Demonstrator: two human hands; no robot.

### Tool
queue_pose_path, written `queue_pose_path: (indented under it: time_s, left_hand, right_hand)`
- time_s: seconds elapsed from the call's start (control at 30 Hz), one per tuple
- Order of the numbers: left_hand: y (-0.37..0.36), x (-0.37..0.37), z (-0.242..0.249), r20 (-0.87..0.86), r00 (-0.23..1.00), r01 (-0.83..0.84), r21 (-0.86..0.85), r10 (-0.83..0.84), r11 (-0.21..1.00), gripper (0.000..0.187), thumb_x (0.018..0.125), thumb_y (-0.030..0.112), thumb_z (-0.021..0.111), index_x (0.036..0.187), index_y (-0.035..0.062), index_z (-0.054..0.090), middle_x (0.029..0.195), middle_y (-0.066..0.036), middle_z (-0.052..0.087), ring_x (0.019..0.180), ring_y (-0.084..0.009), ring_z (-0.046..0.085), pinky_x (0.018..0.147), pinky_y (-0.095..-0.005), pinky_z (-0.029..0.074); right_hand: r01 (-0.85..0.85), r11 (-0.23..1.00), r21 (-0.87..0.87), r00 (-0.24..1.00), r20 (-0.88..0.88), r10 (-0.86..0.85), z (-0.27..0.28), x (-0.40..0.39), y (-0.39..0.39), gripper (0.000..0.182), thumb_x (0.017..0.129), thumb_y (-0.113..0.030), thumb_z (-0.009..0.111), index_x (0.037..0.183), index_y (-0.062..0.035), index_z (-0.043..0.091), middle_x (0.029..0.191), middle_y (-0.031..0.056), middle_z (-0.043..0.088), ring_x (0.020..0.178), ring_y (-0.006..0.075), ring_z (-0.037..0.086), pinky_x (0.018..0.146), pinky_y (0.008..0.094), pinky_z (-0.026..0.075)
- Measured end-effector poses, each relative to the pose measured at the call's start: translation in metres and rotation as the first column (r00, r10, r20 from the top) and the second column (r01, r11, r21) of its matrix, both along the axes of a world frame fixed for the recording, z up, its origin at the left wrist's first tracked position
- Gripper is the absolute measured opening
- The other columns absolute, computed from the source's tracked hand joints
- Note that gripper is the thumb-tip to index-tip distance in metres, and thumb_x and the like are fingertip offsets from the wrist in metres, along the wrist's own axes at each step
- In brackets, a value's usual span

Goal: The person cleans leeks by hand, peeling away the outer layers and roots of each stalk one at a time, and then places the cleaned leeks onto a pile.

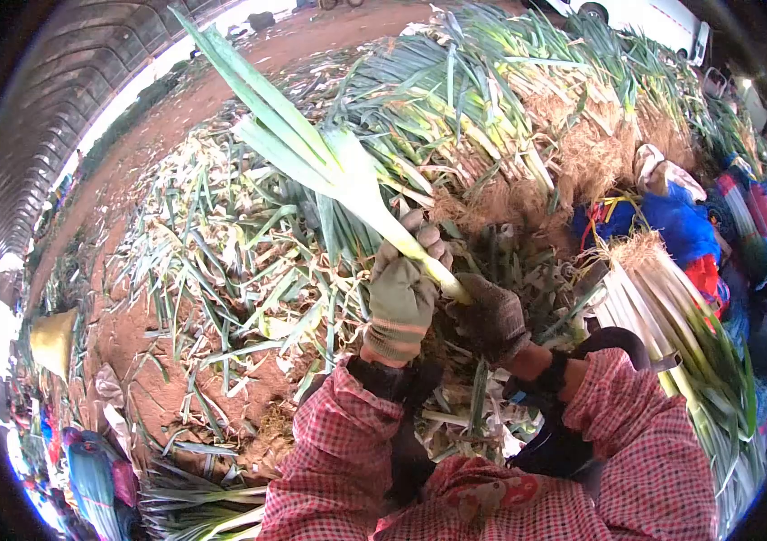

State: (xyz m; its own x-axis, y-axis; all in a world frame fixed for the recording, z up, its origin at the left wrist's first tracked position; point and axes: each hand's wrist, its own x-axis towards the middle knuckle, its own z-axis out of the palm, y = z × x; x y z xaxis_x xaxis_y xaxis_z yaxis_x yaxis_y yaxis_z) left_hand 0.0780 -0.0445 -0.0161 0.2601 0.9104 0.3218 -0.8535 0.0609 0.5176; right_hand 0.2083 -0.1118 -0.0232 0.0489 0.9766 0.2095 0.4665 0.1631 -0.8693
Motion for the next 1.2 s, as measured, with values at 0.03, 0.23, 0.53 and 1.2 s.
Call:
queue_pose_path:
  time_s: [0.03, 0.23, 0.53, 1.2]
  left_hand:
    - [0.004, 0.000, -0.001, -0.007, 1.000, -0.006, 0.001, 0.006, 1.000, 0.049, 0.081, 0.020, 0.053, 0.125, 0.0016, 0.041, 0.098, -0.008, 0.052, 0.092, -0.0223, 0.051, 0.087, -0.0422, 0.043]
    - [-0.004, 0.004, 0.023, 0.208, 0.976, 0.124, -0.272, -0.068, 0.954, 0.058, 0.077, 0.025, 0.057, 0.128, 0.0034, 0.041, 0.125, -0.020, 0.047, 0.115, -0.0340, 0.046, 0.100, -0.0501, 0.033]
    - [0.010, 0.007, 0.025, -0.719, 0.504, -0.257, 0.403, 0.478, 0.878, 0.010, 0.087, 0.005, 0.046, 0.090, -0.0030, 0.050, 0.078, -0.007, 0.055, 0.069, -0.0143, 0.050, 0.064, -0.0250, 0.042]
    - [0.005, 0.022, 0.003, -0.299, 0.634, -0.527, 0.507, 0.713, 0.682, 0.015, 0.082, -0.003, 0.054, 0.097, 0.0010, 0.052, 0.081, -0.003, 0.054, 0.070, -0.0097, 0.051, 0.066, -0.0233, 0.044]
  right_hand:
    - [0.011, 0.999, 0.042, 0.997, 0.072, -0.014, -0.003, 0.001, 0.002, 0.031, 0.074, -0.017, 0.066, 0.102, -0.0059, 0.059, 0.087, 0.0159, 0.062, 0.078, 0.0304, 0.062, 0.069, 0.0352, 0.049]
    - [-0.045, 0.992, 0.118, 0.999, 0.012, 0.044, -0.007, 0.008, 0.010, 0.031, 0.075, -0.015, 0.066, 0.104, -0.0054, 0.058, 0.089, 0.0157, 0.063, 0.081, 0.0294, 0.063, 0.071, 0.0343, 0.049]
    - [-0.095, 0.994, 0.062, 0.976, -0.189, 0.106, -0.004, 0.022, 0.007, 0.032, 0.077, -0.011, 0.065, 0.106, -0.0012, 0.058, 0.091, 0.0152, 0.063, 0.081, 0.0186, 0.061, 0.074, 0.0313, 0.048]
    - [-0.095, 0.972, 0.215, 0.995, 0.023, 0.092, 0.013, 0.031, 0.003, 0.036, 0.084, -0.025, 0.057, 0.110, 0.0006, 0.055, 0.086, 0.0222, 0.063, 0.079, 0.0368, 0.062, 0.068, 0.0390, 0.050]
